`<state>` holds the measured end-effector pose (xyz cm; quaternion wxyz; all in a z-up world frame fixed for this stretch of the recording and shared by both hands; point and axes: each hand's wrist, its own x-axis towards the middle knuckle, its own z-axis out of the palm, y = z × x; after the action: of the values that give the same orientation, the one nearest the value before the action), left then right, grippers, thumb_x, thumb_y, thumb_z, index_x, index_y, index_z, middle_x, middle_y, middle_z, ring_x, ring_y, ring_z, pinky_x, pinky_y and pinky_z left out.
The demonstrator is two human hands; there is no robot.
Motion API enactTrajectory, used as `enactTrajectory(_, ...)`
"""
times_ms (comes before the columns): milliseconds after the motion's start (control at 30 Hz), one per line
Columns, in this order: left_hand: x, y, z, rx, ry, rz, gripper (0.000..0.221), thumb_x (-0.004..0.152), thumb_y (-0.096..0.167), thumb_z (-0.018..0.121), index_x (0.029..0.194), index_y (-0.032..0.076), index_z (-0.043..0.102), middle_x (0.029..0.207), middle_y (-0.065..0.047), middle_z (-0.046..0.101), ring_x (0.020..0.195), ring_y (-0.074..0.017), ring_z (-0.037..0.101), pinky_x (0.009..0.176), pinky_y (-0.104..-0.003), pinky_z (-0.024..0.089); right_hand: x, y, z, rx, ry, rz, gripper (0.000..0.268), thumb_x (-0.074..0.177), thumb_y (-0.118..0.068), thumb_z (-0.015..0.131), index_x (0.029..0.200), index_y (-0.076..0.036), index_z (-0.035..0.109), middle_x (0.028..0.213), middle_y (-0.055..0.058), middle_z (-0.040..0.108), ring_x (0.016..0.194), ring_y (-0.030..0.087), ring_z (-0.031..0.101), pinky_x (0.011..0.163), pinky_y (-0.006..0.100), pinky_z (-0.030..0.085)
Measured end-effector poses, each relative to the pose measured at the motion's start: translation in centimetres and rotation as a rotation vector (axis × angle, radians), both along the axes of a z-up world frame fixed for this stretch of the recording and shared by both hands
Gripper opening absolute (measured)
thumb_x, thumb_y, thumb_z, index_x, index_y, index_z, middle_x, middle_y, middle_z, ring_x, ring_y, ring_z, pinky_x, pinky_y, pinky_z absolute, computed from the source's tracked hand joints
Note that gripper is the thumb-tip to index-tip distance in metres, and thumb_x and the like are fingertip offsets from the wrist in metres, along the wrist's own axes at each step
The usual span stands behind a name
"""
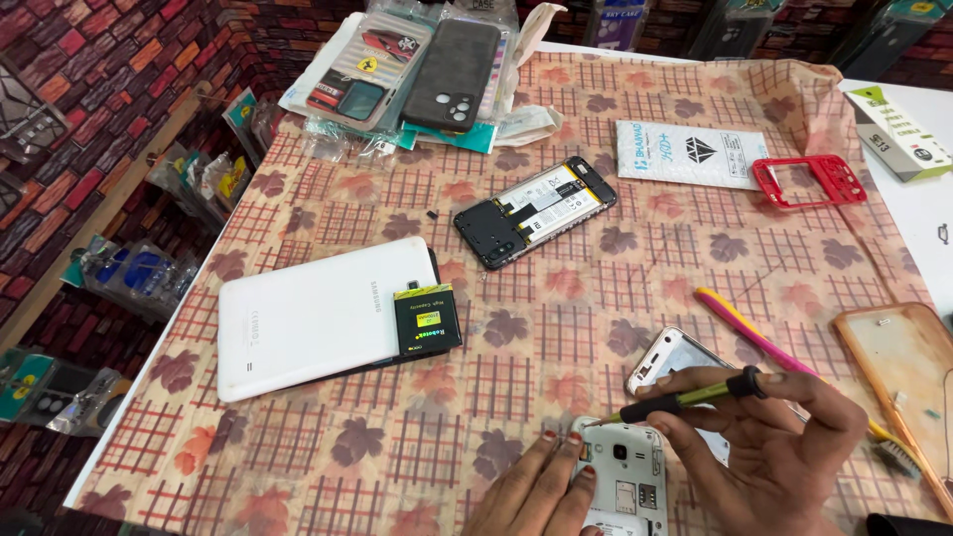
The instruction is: The person uses a screwdriver to remove screws from the back of a white smartphone. They then lift off the back cover and set it aside, exposing the internal components.
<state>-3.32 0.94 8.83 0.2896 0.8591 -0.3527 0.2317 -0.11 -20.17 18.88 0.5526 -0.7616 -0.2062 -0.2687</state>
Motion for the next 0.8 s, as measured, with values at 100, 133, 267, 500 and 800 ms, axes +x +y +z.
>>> enactTrajectory(100,-0.4,-0.1,0.4,-0.005,0.005,0.044,0.029,0.109,0.034,0.060,0.115,0.006,0.069,0.146,-0.019,0.063,0.138,-0.0364,0.060,0.103,-0.046,0.059,0.0,-0.1,0.0,-0.096,-0.002,-0.120,0.077,0.075,0.018,0.071,0.128,-0.006,0.020,0.108,0.028,0.062,0.093,0.034,0.077,0.078,0.042,0.066)
enactTrajectory(133,-0.4,0.1,0.5,0.009,0.039,0.015,0.031,0.107,0.034,0.062,0.115,0.005,0.068,0.148,-0.021,0.061,0.140,-0.0392,0.056,0.105,-0.049,0.055,0.0,-0.1,0.0,-0.090,-0.004,-0.098,0.076,0.076,0.018,0.070,0.128,-0.006,0.020,0.110,0.028,0.061,0.094,0.033,0.077,0.079,0.041,0.066)
enactTrajectory(267,-0.4,0.4,1.1,0.063,0.193,-0.049,0.036,0.097,0.032,0.070,0.118,0.003,0.065,0.153,-0.026,0.053,0.146,-0.0454,0.043,0.112,-0.060,0.036,-0.1,0.1,0.4,-0.079,0.009,-0.040,0.074,0.080,0.019,0.068,0.129,-0.006,0.019,0.113,0.027,0.061,0.099,0.032,0.076,0.083,0.040,0.066)
enactTrajectory(500,-0.9,0.0,1.9,0.067,0.280,-0.033,0.037,0.094,0.031,0.072,0.121,0.007,0.061,0.154,-0.024,0.049,0.147,-0.0424,0.041,0.116,-0.062,0.028,-0.2,-0.3,1.2,-0.118,0.007,-0.029,0.072,0.083,0.017,0.068,0.129,-0.008,0.019,0.115,0.027,0.063,0.098,0.027,0.077,0.081,0.035,0.070)
enactTrajectory(800,-0.6,0.1,2.3,0.087,0.287,-0.050,0.040,0.092,0.030,0.073,0.120,0.006,0.059,0.155,-0.027,0.046,0.144,-0.0433,0.042,0.114,-0.062,0.028,-0.5,-0.4,0.6,-0.119,-0.057,0.003,0.075,0.081,0.017,0.070,0.130,-0.007,0.019,0.116,0.028,0.063,0.095,0.028,0.078,0.081,0.035,0.070)
